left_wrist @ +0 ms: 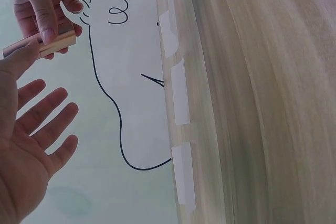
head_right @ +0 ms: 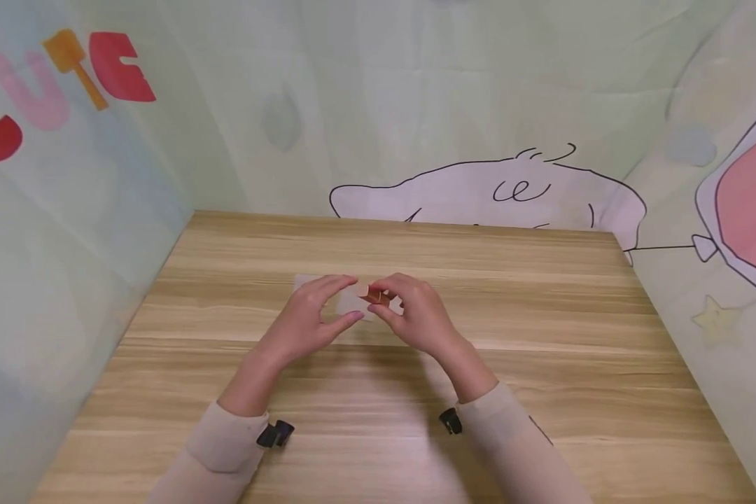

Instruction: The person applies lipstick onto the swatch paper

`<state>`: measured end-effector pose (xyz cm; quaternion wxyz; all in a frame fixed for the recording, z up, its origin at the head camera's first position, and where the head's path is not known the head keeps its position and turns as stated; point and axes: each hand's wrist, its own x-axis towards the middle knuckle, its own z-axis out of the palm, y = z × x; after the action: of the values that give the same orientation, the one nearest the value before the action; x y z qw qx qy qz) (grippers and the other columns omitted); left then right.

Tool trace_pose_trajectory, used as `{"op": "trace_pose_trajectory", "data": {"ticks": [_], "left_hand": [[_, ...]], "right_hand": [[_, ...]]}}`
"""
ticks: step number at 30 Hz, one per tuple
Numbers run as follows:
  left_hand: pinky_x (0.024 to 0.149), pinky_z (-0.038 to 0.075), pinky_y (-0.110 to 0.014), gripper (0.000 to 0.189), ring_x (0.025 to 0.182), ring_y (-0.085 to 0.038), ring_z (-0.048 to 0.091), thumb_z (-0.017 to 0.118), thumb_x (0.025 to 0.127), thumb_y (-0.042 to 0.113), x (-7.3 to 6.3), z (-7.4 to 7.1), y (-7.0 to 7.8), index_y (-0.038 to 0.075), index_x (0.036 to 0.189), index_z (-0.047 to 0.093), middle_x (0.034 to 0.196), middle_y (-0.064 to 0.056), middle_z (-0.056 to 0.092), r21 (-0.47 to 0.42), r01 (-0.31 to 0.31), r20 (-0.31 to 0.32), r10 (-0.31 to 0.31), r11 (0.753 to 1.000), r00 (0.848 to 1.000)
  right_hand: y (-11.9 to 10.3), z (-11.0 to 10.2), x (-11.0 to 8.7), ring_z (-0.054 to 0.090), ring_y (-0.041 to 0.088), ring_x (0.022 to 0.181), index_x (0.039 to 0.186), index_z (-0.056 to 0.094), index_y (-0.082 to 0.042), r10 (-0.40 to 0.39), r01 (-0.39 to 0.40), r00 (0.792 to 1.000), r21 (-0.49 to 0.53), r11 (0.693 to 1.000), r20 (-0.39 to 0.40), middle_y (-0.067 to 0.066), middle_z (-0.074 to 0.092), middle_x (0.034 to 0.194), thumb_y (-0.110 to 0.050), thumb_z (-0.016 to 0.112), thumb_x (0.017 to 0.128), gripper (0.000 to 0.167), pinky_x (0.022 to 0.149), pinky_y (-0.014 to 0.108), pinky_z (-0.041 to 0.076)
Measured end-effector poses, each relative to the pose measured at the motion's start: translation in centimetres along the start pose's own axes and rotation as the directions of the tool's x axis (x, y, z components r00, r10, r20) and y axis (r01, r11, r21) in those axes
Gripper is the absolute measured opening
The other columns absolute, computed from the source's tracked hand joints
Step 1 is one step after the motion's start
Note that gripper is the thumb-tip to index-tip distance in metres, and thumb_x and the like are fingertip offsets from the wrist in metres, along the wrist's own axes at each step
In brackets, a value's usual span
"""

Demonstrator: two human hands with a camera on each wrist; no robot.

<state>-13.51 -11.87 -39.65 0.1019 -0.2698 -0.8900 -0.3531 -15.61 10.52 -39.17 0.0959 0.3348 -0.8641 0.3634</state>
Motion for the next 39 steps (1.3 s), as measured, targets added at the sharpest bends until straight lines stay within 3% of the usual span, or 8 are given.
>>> {"op": "trace_pose_trajectory", "data": {"ticks": [5,9,20,27,39], "left_hand": [[0.110,0.044,-0.049,0.056,0.129,-0.030,0.056,0.075,0.093,0.036,-0.1,-0.2,-0.1,0.003,0.137,0.061,0.136,-0.012,0.063,0.007,0.009,0.000,-0.009,1.000,1.000],[0.110,0.044,-0.049,0.057,0.129,-0.031,0.056,0.076,0.092,0.036,-0.1,-0.3,-0.2,0.003,0.137,0.061,0.136,-0.012,0.063,0.005,0.017,0.001,-0.017,1.000,1.000],[0.109,0.045,-0.047,0.057,0.127,-0.029,0.058,0.080,0.089,0.032,0.0,-0.2,-0.3,0.004,0.135,0.062,0.133,-0.011,0.065,-0.002,-0.017,-0.012,0.017,1.000,1.000],[0.108,0.047,-0.044,0.056,0.126,-0.028,0.059,0.081,0.089,0.031,0.0,-0.1,-0.5,0.004,0.135,0.063,0.134,-0.011,0.065,-0.006,-0.021,-0.005,0.021,1.000,1.000],[0.110,0.042,-0.049,0.051,0.125,-0.027,0.060,0.081,0.089,0.030,0.2,-0.5,-0.3,0.005,0.131,0.066,0.130,-0.010,0.067,0.043,-0.031,-0.004,0.031,0.999,0.999]], "right_hand": [[-0.1,0.0,0.2,0.062,0.010,0.081,0.104,0.074,-0.012,-0.015,0.015,1.000,-0.046,0.999,0.020,-0.005,0.070,0.092,-0.013,0.081,0.088,0.017,0.065,0.037,0.057],[-0.2,0.0,0.3,0.063,0.010,0.081,0.106,0.074,-0.011,-0.041,0.043,0.999,-0.101,0.994,0.024,-0.004,0.070,0.094,-0.015,0.082,0.088,0.021,0.066,0.032,0.055],[0.0,-0.5,0.6,0.069,0.017,0.085,0.103,0.077,-0.008,-0.113,0.117,0.993,-0.207,0.971,0.028,0.002,0.073,0.096,-0.014,0.085,0.083,0.023,0.076,0.037,0.058],[0.0,-0.9,0.7,0.069,0.019,0.085,0.104,0.077,-0.006,-0.113,0.123,0.992,-0.237,0.964,0.058,0.003,0.073,0.098,-0.014,0.085,0.084,0.023,0.075,0.038,0.058],[-0.3,-1.0,1.1,0.068,0.015,0.083,0.104,0.077,-0.008,-0.090,0.123,0.987,-0.272,0.954,0.131,0.001,0.072,0.097,-0.016,0.084,0.085,0.021,0.073,0.036,0.058]]}}
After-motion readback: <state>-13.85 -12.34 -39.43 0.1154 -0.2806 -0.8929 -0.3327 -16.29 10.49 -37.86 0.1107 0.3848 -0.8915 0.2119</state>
